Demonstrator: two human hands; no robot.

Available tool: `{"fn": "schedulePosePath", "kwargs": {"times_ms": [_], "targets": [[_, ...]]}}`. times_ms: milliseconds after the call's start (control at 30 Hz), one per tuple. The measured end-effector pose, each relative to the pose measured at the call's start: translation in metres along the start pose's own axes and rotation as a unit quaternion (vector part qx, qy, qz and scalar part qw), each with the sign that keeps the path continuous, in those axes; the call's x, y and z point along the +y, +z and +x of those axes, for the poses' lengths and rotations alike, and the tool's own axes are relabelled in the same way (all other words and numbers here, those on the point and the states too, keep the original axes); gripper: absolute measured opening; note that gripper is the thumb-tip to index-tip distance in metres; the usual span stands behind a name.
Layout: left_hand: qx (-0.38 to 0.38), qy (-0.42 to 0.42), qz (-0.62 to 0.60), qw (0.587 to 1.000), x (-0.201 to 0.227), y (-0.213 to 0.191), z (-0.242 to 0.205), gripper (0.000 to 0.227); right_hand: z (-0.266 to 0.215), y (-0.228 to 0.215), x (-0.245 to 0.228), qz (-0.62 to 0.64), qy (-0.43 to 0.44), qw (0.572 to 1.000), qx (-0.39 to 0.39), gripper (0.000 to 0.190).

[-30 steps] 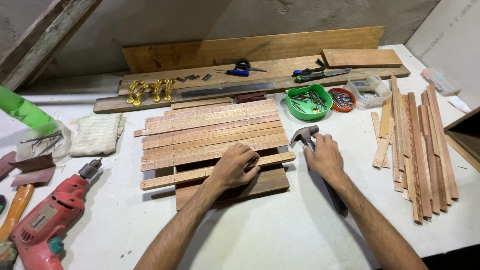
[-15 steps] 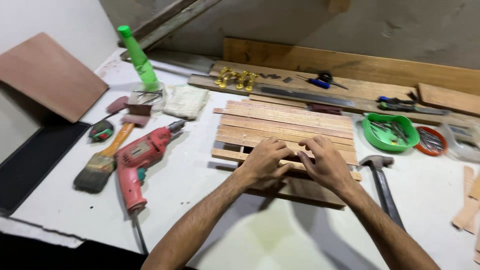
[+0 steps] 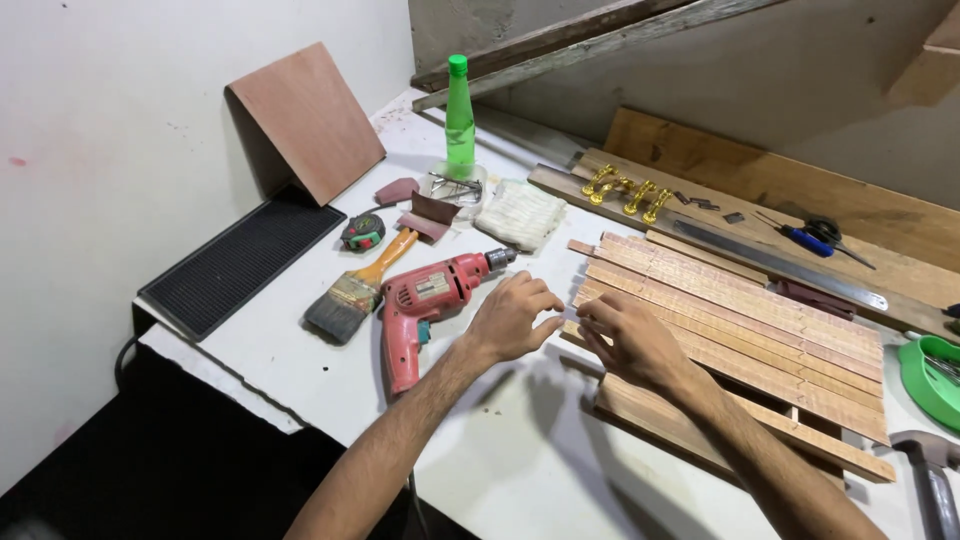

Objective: The recorder is assembling small wooden slats onto a larger board using a drill for pilot holes and a hammer with nails.

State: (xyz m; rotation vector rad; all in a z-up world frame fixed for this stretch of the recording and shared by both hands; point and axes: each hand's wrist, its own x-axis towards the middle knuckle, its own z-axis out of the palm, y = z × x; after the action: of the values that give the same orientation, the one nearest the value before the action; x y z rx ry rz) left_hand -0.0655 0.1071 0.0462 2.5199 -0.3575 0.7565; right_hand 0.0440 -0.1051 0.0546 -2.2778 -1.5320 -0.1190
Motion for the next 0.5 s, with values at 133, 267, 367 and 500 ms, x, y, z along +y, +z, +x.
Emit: {"fn": "schedulePosePath", "kwargs": {"times_ms": [133, 267, 367, 500], "targets": [[-0.016, 0.031, -0.025, 0.999, -0.009, -0.012, -0.002, 0.019, 0.013, -0.002, -0.014, -0.003, 0.054, 0.998, -0.023, 0.028], [-0.053, 0.077, -0.045, 0.995, -0.001, -0.011, 0.023, 0.017, 0.001, -0.016, -0.01, -0.028, 0.086, 0.996, 0.02, 0.025], [-0.084, 0.131, -0.066, 0.986, 0.018, 0.012, 0.051, 0.017, -0.031, -0.035, -0.001, -0.045, 0.135, 0.988, 0.056, 0.024], [-0.091, 0.188, -0.072, 0.975, 0.043, 0.054, 0.088, 0.017, -0.083, -0.048, 0.027, -0.086, 0.167, 0.979, 0.078, 0.023]]}}
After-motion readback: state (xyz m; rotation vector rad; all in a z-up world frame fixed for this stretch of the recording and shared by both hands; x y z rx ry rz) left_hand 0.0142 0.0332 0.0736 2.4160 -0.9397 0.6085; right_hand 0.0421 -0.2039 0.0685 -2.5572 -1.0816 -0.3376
